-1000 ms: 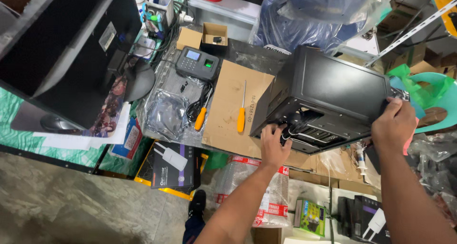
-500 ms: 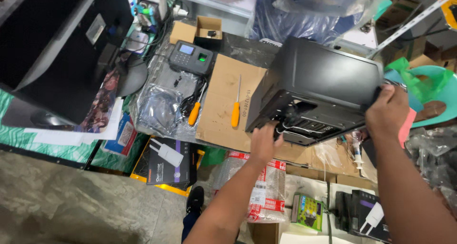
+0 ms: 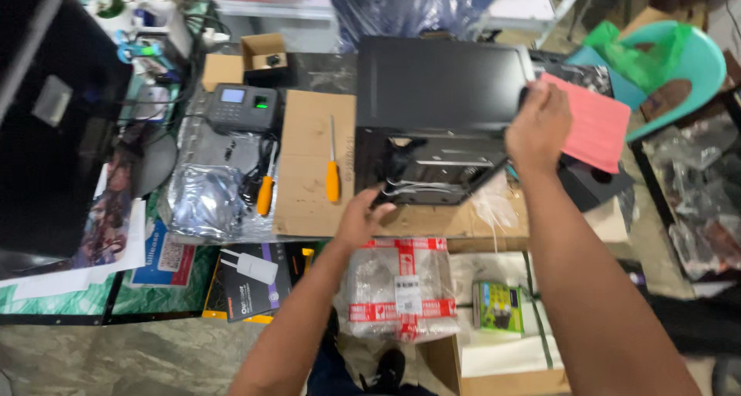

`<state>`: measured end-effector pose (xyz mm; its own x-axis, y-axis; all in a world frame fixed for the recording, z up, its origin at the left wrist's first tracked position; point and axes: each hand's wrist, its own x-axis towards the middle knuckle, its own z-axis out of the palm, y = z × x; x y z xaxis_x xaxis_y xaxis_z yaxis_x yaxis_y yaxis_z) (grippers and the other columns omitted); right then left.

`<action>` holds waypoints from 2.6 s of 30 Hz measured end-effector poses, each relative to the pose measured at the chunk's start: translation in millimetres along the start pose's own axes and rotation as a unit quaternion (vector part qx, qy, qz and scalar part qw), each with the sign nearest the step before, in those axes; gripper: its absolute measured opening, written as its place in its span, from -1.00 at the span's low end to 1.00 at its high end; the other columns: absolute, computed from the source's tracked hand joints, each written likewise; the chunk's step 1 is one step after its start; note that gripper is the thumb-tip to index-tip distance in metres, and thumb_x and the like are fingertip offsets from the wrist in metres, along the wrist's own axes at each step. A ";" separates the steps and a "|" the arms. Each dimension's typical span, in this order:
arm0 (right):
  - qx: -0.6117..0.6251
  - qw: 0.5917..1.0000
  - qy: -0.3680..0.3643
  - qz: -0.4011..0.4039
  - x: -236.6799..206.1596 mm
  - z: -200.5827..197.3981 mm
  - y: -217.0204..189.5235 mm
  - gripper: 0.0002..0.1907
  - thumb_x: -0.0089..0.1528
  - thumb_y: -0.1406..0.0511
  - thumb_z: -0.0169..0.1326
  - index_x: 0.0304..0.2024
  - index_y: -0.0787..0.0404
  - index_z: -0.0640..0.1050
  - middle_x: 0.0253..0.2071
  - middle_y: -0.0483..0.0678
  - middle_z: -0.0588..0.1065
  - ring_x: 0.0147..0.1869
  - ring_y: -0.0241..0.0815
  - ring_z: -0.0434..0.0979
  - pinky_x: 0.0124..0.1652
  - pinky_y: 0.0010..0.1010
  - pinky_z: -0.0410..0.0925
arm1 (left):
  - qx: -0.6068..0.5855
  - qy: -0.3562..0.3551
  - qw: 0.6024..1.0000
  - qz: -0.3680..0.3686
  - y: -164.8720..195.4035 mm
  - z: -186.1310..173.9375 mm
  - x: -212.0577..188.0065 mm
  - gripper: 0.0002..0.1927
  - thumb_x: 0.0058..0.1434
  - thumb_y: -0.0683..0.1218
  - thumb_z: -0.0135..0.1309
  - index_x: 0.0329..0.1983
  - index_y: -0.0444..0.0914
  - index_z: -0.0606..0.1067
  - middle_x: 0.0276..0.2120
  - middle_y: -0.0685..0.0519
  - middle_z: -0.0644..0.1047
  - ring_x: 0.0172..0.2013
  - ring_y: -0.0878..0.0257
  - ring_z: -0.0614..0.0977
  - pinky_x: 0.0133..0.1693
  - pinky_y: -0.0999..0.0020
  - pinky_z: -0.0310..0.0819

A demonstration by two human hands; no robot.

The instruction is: The person works on an open desktop computer case on a workbench, routing and connecting cables and components inside the case by hand. They rotate and reposition the case several times to reach different sides, then use a screwdriver on the case near the end.

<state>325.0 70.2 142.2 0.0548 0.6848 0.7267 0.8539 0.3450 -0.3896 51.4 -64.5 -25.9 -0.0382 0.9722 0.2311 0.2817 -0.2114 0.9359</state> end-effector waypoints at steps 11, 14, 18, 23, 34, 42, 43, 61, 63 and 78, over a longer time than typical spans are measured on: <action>0.318 0.941 0.049 0.109 -36.7 -6.3 34.8 -0.62 0.58 0.19 -0.28 0.21 0.36 0.40 0.22 0.23 0.42 0.37 0.16 0.39 0.32 -0.10 0.23 | 0.094 0.068 0.991 0.069 -10.6 3.2 0.4 -0.79 0.18 -0.19 0.24 -0.16 -0.39 0.54 -0.27 -0.18 0.57 -0.26 -0.09 0.59 -0.23 0.19 0.43; 0.203 0.909 0.073 0.357 -107.5 -14.5 74.8 -0.66 0.39 0.18 -0.11 0.02 0.33 0.41 -0.10 0.24 0.51 -0.15 0.23 0.60 -0.16 -0.16 0.42 | 0.079 0.069 0.992 0.070 -6.9 3.1 -4.3 -0.83 0.20 -0.23 0.17 -0.14 -0.36 0.57 -0.28 -0.16 0.57 -0.28 -0.09 0.59 -0.22 0.18 0.45; -0.107 0.896 -0.217 0.373 -211.7 -20.5 96.8 -0.47 0.28 0.03 0.14 0.02 0.36 0.49 -0.05 0.37 0.52 0.06 0.35 0.51 0.03 0.02 0.36 | 0.121 0.061 0.990 0.026 -5.6 -1.2 -1.9 -0.86 0.21 -0.19 0.23 -0.19 -0.34 0.58 -0.37 -0.16 0.55 -0.33 -0.08 0.59 -0.24 0.19 0.44; -0.104 0.826 -0.332 0.444 -253.5 -15.7 77.4 -0.52 0.27 0.00 0.16 0.00 0.23 0.63 -0.06 0.20 0.60 0.06 0.16 0.59 0.05 -0.13 0.41 | 0.161 0.050 0.982 0.078 -11.9 -9.8 0.4 -0.80 0.17 -0.20 0.26 -0.13 -0.31 0.62 -0.31 -0.17 0.59 -0.29 -0.09 0.57 -0.21 0.21 0.41; 0.143 0.851 -0.249 0.440 -273.4 -103.7 10.0 -0.69 0.31 0.26 0.13 0.06 0.22 0.63 -0.18 -0.02 0.70 -0.09 -0.28 0.71 -0.08 -0.43 0.47 | -0.097 -0.048 0.992 -0.057 -27.6 -11.8 4.6 -0.72 0.27 -0.29 0.15 0.05 -0.32 0.58 -0.13 0.15 0.56 -0.07 0.44 0.55 0.00 0.52 0.41; 0.281 0.815 -0.250 0.440 -267.8 -106.3 -2.5 -0.67 0.33 0.24 0.13 0.11 0.19 0.64 0.01 0.08 0.68 0.00 -0.18 0.65 -0.05 -0.39 0.47 | -0.096 -0.073 0.991 -0.058 -22.7 -14.1 6.2 -0.72 0.29 -0.27 0.16 0.07 -0.32 0.58 -0.15 0.11 0.56 -0.08 0.45 0.53 -0.02 0.49 0.42; 0.187 0.857 -0.262 0.403 -265.3 -98.5 -1.8 -0.70 0.35 0.23 0.14 0.09 0.16 0.68 -0.02 0.08 0.70 -0.04 -0.16 0.63 -0.09 -0.41 0.43 | -0.094 -0.070 0.991 -0.065 -22.0 -12.5 6.5 -0.72 0.28 -0.26 0.16 0.07 -0.31 0.57 -0.16 0.11 0.57 -0.07 0.45 0.54 -0.02 0.49 0.44; 0.326 0.839 -0.306 0.311 -207.4 60.3 -52.1 -0.71 0.28 0.46 -0.07 0.01 0.30 0.57 -0.20 -0.06 0.66 -0.33 -0.38 0.57 -0.28 -0.50 0.51 | -0.003 0.132 0.991 -0.007 -7.7 28.1 -15.1 -0.68 0.11 -0.26 0.38 -0.05 -0.37 0.63 -0.22 -0.03 0.60 -0.22 0.27 0.57 -0.14 0.38 0.50; 0.325 0.839 -0.306 0.312 -201.7 64.9 -51.6 -0.76 0.33 0.43 -0.06 -0.05 0.30 0.60 -0.27 -0.05 0.64 -0.38 -0.37 0.54 -0.32 -0.48 0.47 | -0.027 0.130 0.991 -0.030 -4.3 26.9 -12.4 -0.64 0.11 -0.26 0.39 -0.02 -0.37 0.58 -0.22 -0.03 0.61 -0.24 0.30 0.56 -0.16 0.42 0.47; 0.226 0.868 -0.413 0.159 -174.2 79.9 -43.0 -0.80 0.34 0.34 -0.07 -0.20 0.26 0.58 -0.38 -0.02 0.59 -0.29 -0.18 0.59 -0.20 -0.29 0.40 | -0.302 0.089 0.947 -0.070 3.7 31.9 -5.9 -0.45 0.08 -0.31 0.31 0.18 -0.43 0.51 -0.04 -0.01 0.65 -0.04 0.34 0.65 0.02 0.44 0.55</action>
<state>237.3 -12.6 -12.8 -0.2998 0.9532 -0.0393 0.5625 0.1433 -0.8143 83.2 -67.8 -32.3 -0.2100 0.9740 0.0847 -0.3354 -0.1531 0.9295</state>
